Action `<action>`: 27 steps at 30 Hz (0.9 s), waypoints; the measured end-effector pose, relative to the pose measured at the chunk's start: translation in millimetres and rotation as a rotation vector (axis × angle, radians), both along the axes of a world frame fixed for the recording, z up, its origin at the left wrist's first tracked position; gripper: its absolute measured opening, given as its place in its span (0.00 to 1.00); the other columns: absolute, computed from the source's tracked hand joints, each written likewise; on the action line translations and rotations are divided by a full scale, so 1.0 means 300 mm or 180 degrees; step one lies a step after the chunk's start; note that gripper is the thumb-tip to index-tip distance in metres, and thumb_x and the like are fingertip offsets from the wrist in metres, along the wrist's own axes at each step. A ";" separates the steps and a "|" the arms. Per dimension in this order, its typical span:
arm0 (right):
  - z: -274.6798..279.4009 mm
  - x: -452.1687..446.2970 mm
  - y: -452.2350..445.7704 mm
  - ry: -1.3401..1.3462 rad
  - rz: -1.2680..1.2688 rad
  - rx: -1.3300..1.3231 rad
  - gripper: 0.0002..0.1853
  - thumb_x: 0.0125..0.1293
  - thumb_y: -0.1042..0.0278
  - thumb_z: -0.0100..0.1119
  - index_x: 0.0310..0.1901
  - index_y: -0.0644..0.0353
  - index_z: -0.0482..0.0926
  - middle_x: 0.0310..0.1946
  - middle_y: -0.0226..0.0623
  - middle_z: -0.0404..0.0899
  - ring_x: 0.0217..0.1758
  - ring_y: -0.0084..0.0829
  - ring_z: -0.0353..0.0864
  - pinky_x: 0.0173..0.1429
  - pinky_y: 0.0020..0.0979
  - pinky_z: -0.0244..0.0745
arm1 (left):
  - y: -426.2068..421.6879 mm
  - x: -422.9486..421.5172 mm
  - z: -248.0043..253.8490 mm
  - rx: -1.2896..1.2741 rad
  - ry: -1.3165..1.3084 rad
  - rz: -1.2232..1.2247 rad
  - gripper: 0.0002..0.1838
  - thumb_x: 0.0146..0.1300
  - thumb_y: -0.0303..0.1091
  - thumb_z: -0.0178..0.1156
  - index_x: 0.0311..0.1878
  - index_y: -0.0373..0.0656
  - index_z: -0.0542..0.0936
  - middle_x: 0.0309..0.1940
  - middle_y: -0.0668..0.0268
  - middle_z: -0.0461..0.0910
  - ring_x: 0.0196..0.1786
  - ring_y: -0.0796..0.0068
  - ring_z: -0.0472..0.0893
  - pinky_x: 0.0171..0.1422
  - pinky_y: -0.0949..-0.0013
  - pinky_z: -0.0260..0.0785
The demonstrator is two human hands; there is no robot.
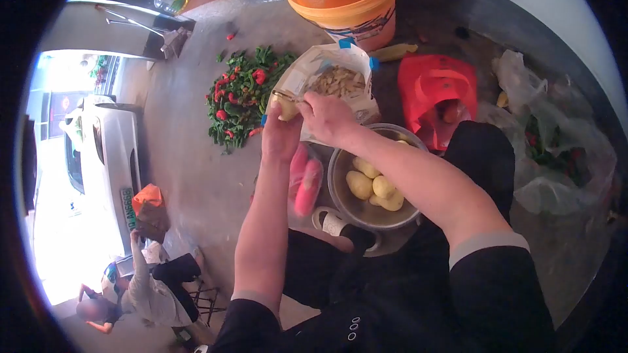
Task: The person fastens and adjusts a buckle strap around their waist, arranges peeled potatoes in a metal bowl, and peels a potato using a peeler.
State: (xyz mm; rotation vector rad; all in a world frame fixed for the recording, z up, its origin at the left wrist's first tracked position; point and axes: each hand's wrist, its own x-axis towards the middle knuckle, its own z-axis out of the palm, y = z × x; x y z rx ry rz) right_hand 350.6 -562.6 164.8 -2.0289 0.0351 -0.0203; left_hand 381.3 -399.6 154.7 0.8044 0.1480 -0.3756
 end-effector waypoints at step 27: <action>0.015 -0.007 -0.011 0.0270 0.0043 -0.0011 0.20 0.77 0.51 0.51 0.43 0.62 0.81 0.44 0.58 0.85 0.52 0.61 0.83 0.56 0.57 0.76 | 0.024 0.028 -0.041 -0.0145 0.0149 0.0357 0.21 0.77 0.38 0.59 0.66 0.36 0.73 0.63 0.55 0.77 0.68 0.57 0.76 0.79 0.49 0.68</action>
